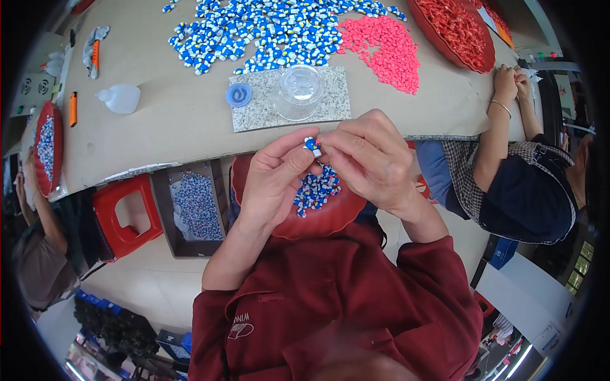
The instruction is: The person assembles small plastic toy parts, including blue, white, and red components, by hand at a factory workstation, using a glue bottle to secure them together.
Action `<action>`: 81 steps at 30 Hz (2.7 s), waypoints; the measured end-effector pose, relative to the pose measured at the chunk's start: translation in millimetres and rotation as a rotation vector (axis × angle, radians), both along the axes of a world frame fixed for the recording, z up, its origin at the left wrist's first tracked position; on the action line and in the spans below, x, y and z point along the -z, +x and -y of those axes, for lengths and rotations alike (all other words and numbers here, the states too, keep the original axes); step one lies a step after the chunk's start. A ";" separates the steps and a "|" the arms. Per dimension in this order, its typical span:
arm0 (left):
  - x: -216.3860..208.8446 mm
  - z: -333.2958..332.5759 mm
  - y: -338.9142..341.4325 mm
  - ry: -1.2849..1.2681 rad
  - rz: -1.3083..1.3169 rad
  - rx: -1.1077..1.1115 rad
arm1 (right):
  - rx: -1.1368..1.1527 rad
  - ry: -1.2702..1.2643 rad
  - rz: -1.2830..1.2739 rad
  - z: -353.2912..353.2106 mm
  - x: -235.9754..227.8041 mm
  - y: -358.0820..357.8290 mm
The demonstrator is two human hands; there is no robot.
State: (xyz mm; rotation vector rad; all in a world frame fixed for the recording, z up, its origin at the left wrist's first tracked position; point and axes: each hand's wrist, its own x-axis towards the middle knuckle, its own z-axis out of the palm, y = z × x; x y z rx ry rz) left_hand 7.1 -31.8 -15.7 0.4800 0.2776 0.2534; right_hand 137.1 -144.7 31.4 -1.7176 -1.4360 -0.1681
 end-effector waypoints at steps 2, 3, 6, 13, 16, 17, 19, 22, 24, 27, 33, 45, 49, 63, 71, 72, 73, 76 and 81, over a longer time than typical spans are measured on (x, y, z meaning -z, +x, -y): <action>3.6 1.6 -1.2 0.008 -0.012 -0.013 | -0.003 -0.009 0.059 1.0 2.1 -1.0; 4.7 2.1 -1.6 0.015 -0.023 -0.026 | -0.015 -0.006 0.110 0.8 4.4 -2.1; 2.1 8.6 1.4 0.096 -0.086 -0.139 | 0.005 -0.025 0.209 2.0 13.9 -11.4; -2.2 9.4 -16.2 0.533 -0.383 -0.091 | -0.046 -0.132 -0.010 17.0 12.2 -9.5; 17.6 6.1 -36.7 0.784 -0.526 -0.002 | -0.062 -0.213 -0.187 20.5 13.7 18.1; 28.8 3.2 -41.1 0.949 -0.568 0.015 | 0.103 -0.237 -0.115 20.8 12.4 32.3; 30.7 -3.4 -45.6 1.270 -0.523 0.033 | 0.276 -0.260 -0.044 18.7 14.7 55.7; 14.5 -4.6 -45.2 1.375 -0.509 0.094 | 0.463 -0.256 0.062 10.8 19.1 80.8; -5.4 -9.8 -40.9 1.164 -0.538 0.149 | 0.590 -0.287 0.122 2.6 19.7 86.5; -30.1 -35.3 -30.8 1.234 -0.509 -0.055 | 0.463 -0.297 0.062 3.4 29.5 87.3; -42.0 -100.1 -1.6 1.609 -0.798 -0.420 | 0.449 -0.311 -0.011 16.0 18.4 74.6; -17.8 -140.4 15.7 1.662 -0.830 -0.448 | 0.343 -0.449 -0.102 7.9 9.3 62.8; -18.7 -135.9 33.6 1.737 -0.833 -0.438 | 0.387 -0.512 -0.121 8.0 9.1 65.0; -56.0 -62.2 -15.2 1.104 -0.485 -0.421 | 0.052 0.076 -1.176 20.4 -1.9 22.8; -35.2 0.7 6.2 0.779 -0.238 -0.082 | -0.115 0.208 -1.341 8.8 17.1 -10.8; -34.0 2.5 7.5 0.776 -0.187 -0.097 | -0.110 0.210 -1.301 8.5 17.8 -11.8; -35.0 2.7 8.8 0.782 -0.187 -0.105 | -0.110 0.210 -1.302 8.2 18.2 -12.3; -28.4 -2.1 6.2 0.832 -0.236 -0.091 | -0.093 0.167 -1.304 7.6 17.8 -13.0; -29.7 -2.7 6.1 1.113 -0.270 -0.182 | 0.043 0.009 -0.378 6.4 7.3 -6.5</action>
